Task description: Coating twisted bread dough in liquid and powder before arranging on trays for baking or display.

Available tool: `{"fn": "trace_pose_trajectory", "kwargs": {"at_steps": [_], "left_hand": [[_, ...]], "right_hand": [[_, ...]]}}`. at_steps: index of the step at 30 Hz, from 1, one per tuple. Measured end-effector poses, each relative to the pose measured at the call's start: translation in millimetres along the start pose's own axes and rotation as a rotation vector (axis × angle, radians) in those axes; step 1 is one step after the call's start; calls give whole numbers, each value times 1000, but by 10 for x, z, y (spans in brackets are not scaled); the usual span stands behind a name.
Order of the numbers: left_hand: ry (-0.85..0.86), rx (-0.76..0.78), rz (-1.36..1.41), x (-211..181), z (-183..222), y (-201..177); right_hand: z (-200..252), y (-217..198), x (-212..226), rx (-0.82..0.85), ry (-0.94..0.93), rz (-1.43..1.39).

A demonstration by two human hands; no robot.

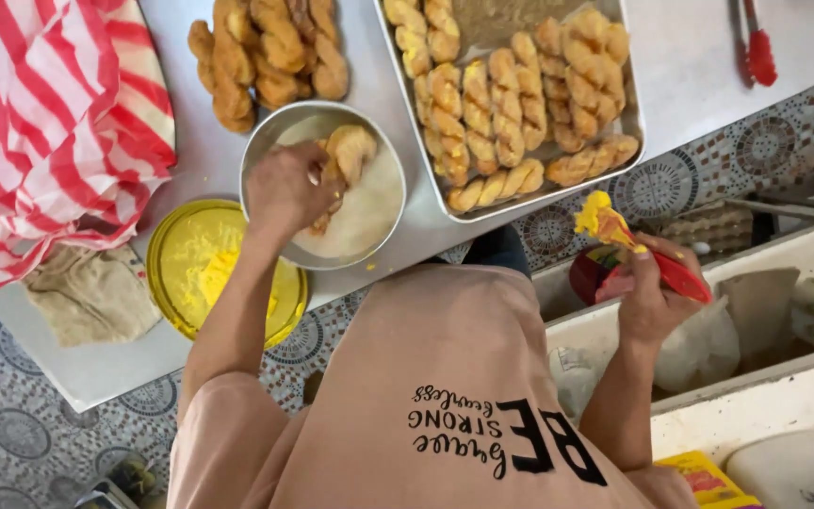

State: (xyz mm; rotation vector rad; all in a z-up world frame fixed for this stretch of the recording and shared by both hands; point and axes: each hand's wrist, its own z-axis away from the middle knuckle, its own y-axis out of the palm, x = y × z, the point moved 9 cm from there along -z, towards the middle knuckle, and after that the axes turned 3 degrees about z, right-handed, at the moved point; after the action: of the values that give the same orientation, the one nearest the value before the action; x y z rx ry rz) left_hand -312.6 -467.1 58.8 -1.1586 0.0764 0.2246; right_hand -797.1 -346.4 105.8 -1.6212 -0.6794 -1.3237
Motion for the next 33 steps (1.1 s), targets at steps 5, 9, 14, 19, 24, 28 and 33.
{"fn": "trace_pose_trajectory", "kwargs": {"at_steps": [5,9,14,19,24,28,33], "left_hand": [[33,-415,359,-826,-1193,-452],[-196,-340,529,-1473,-2303,-116],[-392,-85,174,-1705,-2677,410],[-89,-577,-34,-995,-1913,34],[-64,-160,-179,24,-586,356],[157,-341,-316,178,-373,914],[200,-166,-346,-20,55,970]], "right_hand": [[-597,-557,-12,-135,-116,65],[-1120,-1083,-137,-137,-202,85],[-1488,-1574,-404,-237,-57,56],[-1574,-1575,-525,-145,-103,33],[-1331,-1238,-312,-71,-191,85],[-943,-641,-68,-14,-189,82],[-390,-257,222,27,-248,97]]}}
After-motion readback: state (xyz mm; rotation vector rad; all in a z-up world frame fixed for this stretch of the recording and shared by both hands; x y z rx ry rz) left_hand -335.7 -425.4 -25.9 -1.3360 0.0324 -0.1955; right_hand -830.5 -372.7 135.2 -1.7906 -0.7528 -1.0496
